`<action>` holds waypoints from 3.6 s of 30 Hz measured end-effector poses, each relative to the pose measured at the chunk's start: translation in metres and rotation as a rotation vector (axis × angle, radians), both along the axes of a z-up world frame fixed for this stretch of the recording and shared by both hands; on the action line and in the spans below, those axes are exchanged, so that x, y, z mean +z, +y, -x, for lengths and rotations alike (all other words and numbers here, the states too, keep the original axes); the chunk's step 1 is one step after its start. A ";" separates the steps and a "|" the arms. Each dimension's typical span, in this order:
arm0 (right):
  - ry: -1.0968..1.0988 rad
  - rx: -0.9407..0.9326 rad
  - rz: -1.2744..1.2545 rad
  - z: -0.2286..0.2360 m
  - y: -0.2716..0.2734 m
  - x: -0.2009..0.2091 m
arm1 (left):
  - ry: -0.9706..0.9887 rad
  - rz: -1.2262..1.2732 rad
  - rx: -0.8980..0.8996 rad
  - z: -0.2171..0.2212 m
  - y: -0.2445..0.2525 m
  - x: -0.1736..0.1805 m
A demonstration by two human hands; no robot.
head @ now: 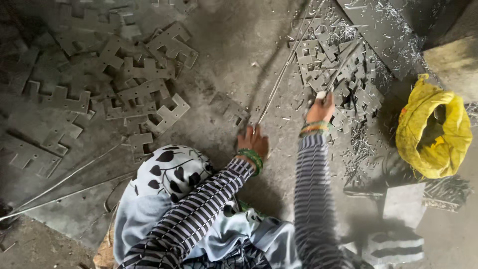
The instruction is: The person sits on the floor and sorts small metal brackets and rods. They pick up brackets, align them into stacks, and place the stacks onto a metal tray. They also gather long metal rods and set them aside.
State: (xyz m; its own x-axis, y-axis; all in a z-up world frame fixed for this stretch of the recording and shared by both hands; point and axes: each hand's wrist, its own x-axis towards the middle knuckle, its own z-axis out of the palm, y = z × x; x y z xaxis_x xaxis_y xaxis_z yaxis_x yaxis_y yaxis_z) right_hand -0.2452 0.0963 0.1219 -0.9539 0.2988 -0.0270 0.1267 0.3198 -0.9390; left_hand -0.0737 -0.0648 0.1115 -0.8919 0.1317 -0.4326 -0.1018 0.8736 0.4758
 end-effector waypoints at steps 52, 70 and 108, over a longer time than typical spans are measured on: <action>-0.213 0.033 -0.472 0.277 0.140 -0.040 | 0.138 0.452 -0.211 0.007 0.038 -0.049; -0.183 -0.349 -0.572 0.115 0.205 -0.031 | 0.245 0.479 -0.110 0.004 0.043 -0.084; 0.009 -0.260 -0.554 -0.234 0.103 -0.074 | 0.444 0.398 -0.011 0.008 0.045 -0.142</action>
